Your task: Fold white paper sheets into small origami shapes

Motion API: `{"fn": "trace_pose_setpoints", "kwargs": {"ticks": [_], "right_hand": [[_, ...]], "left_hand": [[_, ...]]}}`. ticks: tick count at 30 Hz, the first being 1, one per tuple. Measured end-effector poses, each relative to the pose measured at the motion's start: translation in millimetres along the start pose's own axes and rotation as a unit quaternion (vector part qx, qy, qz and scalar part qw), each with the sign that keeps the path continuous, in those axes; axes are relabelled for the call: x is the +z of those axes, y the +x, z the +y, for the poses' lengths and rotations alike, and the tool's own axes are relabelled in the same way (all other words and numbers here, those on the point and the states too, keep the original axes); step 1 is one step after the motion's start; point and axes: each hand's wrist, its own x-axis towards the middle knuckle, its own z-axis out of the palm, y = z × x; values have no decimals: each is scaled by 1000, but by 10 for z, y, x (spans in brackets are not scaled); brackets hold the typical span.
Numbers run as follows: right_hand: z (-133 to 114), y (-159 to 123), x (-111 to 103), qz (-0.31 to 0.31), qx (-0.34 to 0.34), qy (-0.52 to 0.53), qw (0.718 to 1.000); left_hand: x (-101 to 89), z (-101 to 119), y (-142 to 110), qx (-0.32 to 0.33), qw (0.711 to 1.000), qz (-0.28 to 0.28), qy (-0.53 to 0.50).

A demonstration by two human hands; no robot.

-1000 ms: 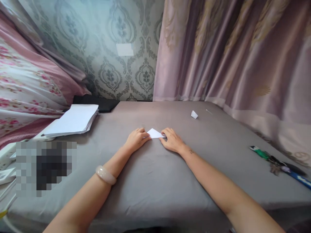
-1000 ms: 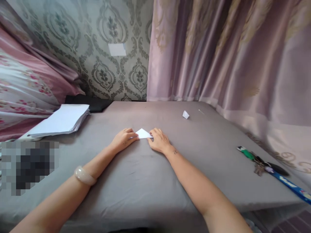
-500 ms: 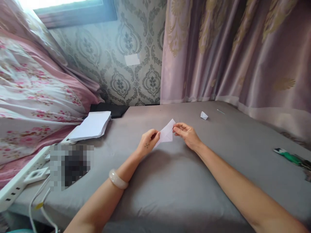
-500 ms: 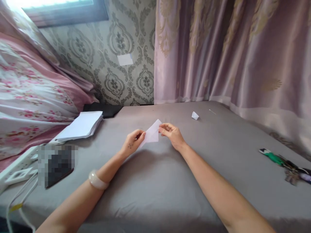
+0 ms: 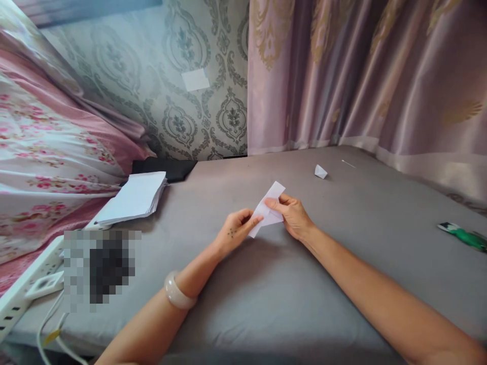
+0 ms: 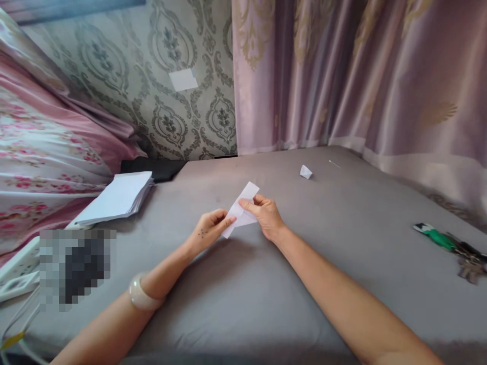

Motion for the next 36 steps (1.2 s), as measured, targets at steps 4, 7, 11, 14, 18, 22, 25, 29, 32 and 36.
{"fn": "trace_pose_setpoints", "kwargs": {"ticks": [4,7,11,14,18,22,25,29,32,36], "right_hand": [[-56,52,-79,7,-11,-19,1000],[-89,91,-134,13,-24,-44,999],[-146,126,-153,8,-37,-105,994],[-262,169,-96,-15,-25,-169,985],[-431,262,117,-89,-22,-252,963],[-425,364,407,-144,-58,-318,935],[-349,427,546,-131,-104,-385,908],[-284,457,595,-30,-181,-454,872],[-246,411,607,25,-231,-466,854],[-170,306,650,9,-267,-491,829]], "left_hand": [[-22,-7,-10,-74,991,-95,-60],[-9,-10,-7,-102,977,-144,-116],[-73,-7,-5,-124,958,-209,-154],[-245,16,27,-150,933,-289,-150],[-442,145,147,-125,970,-58,-200],[-423,342,304,-57,924,155,-345],[-351,425,407,-43,896,191,-398],[-273,429,487,-35,862,263,-432],[-215,391,482,-40,839,309,-447],[-141,326,402,-51,834,332,-439]]}}
